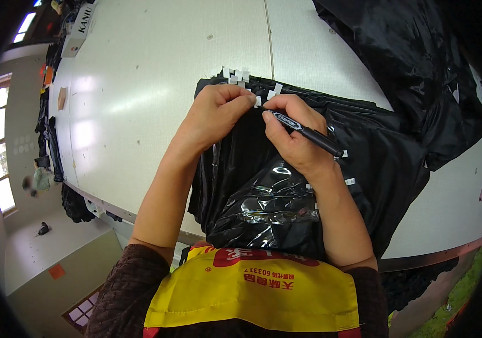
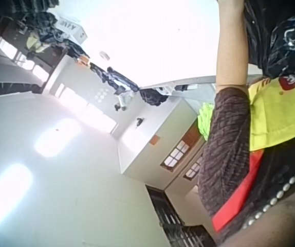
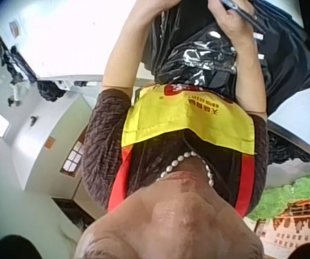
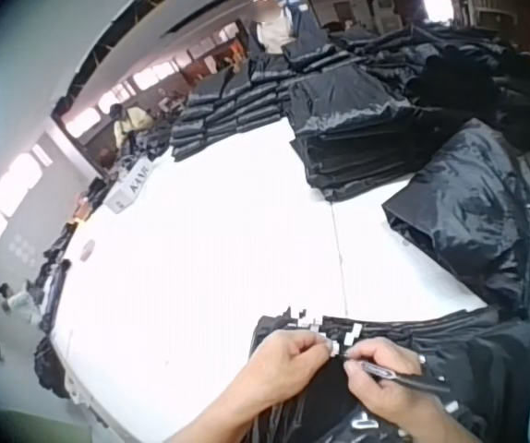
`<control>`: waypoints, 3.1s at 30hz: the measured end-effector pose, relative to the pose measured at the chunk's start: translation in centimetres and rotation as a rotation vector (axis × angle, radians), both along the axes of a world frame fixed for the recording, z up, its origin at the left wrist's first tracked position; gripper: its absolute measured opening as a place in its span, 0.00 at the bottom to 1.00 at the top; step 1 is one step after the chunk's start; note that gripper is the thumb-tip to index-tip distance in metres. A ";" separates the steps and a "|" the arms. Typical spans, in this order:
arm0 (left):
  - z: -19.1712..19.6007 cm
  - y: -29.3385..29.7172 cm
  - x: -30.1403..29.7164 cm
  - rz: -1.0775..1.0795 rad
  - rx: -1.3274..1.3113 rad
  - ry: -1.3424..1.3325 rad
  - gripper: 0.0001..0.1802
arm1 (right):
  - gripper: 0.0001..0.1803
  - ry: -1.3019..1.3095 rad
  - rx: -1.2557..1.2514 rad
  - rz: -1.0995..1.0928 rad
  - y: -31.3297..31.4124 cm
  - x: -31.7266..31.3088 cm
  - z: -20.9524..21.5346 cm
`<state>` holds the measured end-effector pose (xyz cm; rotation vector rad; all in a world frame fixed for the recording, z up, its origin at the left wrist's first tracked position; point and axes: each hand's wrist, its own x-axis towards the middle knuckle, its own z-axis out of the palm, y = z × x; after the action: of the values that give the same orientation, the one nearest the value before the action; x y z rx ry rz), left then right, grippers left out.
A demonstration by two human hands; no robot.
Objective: The person folds a black jacket on a white table, smoothing and aligning the fabric. They then place the folded jacket on a stack and write on small white tags attached to the jacket using a pen.
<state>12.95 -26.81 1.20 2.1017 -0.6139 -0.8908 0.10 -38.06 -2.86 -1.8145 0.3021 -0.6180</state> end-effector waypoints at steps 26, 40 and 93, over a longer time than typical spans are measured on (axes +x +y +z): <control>1.9 1.6 -9.0 -0.655 -0.107 -0.477 0.14 | 0.07 -0.116 0.602 -0.132 -1.1 0.0 -1.3; -1.0 -1.8 -0.6 -0.220 -0.063 -0.659 0.11 | 0.07 -0.142 0.609 -0.182 -1.1 0.1 -1.2; -1.9 -2.8 1.0 -0.096 0.070 -0.356 0.15 | 0.07 0.056 0.014 -0.134 -0.4 0.3 -0.6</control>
<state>13.98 -29.57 -0.68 2.3324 -0.8835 -0.5974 0.40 -38.42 -3.49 -1.8103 0.4676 -0.6578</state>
